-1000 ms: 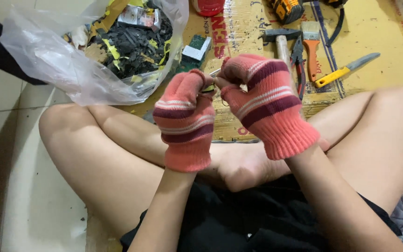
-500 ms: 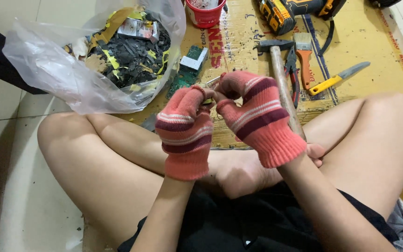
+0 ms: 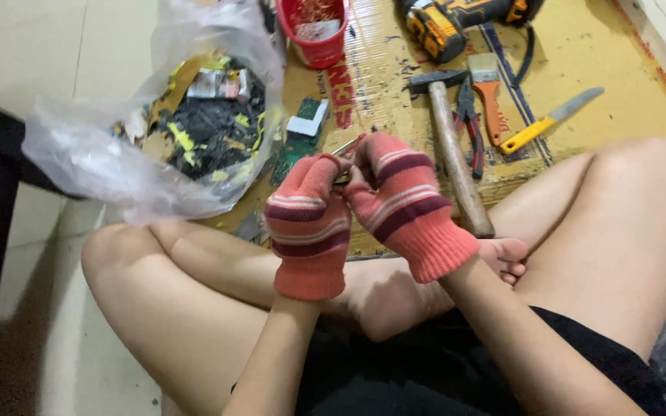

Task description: Extracting electronic components from a circuit board using a knife and hammer for salvage.

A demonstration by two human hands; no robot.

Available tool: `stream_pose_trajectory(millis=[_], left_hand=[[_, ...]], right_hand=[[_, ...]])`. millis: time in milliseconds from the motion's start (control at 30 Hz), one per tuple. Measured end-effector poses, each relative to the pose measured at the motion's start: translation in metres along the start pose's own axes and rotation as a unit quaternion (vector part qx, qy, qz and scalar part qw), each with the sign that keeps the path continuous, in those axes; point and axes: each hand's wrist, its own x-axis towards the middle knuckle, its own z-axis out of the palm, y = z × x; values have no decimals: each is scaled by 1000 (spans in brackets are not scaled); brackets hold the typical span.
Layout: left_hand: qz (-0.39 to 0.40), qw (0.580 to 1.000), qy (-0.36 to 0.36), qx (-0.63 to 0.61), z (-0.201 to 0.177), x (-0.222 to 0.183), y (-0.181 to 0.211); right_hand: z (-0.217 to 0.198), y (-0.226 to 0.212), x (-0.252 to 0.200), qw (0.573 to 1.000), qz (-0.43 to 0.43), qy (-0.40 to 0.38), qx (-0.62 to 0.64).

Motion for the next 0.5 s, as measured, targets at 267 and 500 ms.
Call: stream_pose_trajectory(millis=[267,500], left_hand=[[75,994,-75,28,30,42,36],[124,984,-126,15,59,69,57]], right_hand=[[-43,23,26,979,170,-110,-16],[-31,68,11,971,-15,216,105]])
